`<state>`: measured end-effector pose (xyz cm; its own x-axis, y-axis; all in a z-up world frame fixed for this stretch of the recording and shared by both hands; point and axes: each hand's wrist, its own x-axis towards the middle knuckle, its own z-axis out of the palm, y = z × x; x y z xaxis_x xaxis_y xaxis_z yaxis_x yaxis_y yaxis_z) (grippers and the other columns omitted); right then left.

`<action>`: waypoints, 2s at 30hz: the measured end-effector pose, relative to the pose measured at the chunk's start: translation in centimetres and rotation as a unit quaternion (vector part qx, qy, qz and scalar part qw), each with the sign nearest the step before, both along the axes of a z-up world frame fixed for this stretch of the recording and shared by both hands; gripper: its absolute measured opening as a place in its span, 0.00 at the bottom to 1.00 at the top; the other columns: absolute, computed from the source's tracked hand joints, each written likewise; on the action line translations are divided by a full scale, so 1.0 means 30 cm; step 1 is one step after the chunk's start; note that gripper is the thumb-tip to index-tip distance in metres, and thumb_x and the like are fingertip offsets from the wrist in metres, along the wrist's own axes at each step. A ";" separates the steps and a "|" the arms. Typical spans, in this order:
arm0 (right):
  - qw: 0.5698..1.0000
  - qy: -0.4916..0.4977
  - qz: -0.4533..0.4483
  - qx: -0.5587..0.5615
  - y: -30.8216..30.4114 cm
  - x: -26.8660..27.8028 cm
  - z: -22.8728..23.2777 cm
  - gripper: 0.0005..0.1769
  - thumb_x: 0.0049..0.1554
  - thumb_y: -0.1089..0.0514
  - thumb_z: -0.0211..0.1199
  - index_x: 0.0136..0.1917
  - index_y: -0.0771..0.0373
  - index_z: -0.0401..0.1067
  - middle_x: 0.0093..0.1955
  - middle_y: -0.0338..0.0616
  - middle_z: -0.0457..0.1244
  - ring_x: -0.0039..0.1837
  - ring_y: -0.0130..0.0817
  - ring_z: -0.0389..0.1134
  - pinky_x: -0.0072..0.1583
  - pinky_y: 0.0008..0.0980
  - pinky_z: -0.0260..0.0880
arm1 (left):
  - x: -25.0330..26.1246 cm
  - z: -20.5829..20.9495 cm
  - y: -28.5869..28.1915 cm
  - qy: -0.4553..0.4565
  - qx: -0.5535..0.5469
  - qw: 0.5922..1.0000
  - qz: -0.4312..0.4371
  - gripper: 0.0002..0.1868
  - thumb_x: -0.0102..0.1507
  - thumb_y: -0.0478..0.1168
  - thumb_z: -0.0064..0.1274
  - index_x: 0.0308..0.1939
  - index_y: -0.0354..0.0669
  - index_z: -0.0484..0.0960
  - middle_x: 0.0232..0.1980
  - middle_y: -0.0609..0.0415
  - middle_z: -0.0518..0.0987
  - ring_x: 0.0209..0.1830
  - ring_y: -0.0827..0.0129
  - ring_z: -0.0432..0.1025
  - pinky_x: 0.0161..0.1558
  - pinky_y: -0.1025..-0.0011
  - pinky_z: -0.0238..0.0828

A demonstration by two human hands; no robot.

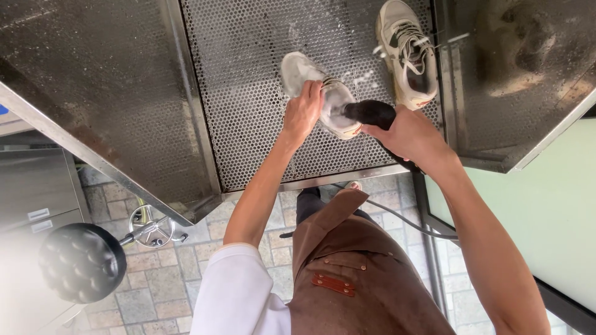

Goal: Cleaning shoes using a high-pressure water spray and then placing them on a drying rack.

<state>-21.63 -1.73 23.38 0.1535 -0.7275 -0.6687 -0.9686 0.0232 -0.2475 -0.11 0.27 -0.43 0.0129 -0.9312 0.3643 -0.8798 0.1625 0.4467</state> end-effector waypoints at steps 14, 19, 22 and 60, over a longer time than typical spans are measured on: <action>0.996 0.064 0.057 0.038 -0.052 0.053 0.039 0.41 0.57 0.29 0.64 0.25 0.70 0.71 0.21 0.49 0.63 0.26 0.42 0.69 0.36 0.39 0.71 | -0.021 -0.013 -0.002 -0.013 0.006 0.999 0.034 0.12 0.71 0.41 0.50 0.52 0.35 0.75 0.48 0.47 0.78 0.23 0.58 0.79 0.21 0.69 0.77; 0.993 0.085 0.065 0.047 -0.077 0.085 0.067 0.43 0.57 0.28 0.62 0.23 0.70 0.70 0.22 0.50 0.63 0.27 0.43 0.69 0.37 0.41 0.73 | -0.015 -0.054 -0.004 -0.020 0.018 0.999 0.026 0.13 0.69 0.35 0.51 0.56 0.32 0.75 0.52 0.45 0.77 0.27 0.56 0.80 0.24 0.69 0.79; 0.991 0.096 0.075 0.051 -0.091 0.100 0.083 0.44 0.58 0.27 0.61 0.23 0.70 0.70 0.22 0.51 0.64 0.27 0.44 0.70 0.38 0.40 0.73 | -0.010 -0.079 -0.011 -0.019 0.048 0.998 0.027 0.17 0.66 0.32 0.54 0.57 0.24 0.74 0.56 0.35 0.76 0.27 0.53 0.81 0.20 0.71 0.79; 0.995 0.035 0.087 0.036 -0.072 0.128 0.008 0.40 0.58 0.30 0.61 0.26 0.69 0.72 0.21 0.49 0.64 0.27 0.41 0.70 0.37 0.39 0.73 | -0.040 0.024 0.007 0.072 0.050 0.993 0.075 0.14 0.69 0.39 0.51 0.57 0.38 0.75 0.51 0.48 0.78 0.31 0.49 0.80 0.29 0.61 0.80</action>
<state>-17.78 -3.88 23.62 0.2252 -0.6441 -0.7310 -0.9741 -0.1320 -0.1838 -1.31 0.47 0.28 0.2003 -0.9459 0.2552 -0.8164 -0.0171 0.5772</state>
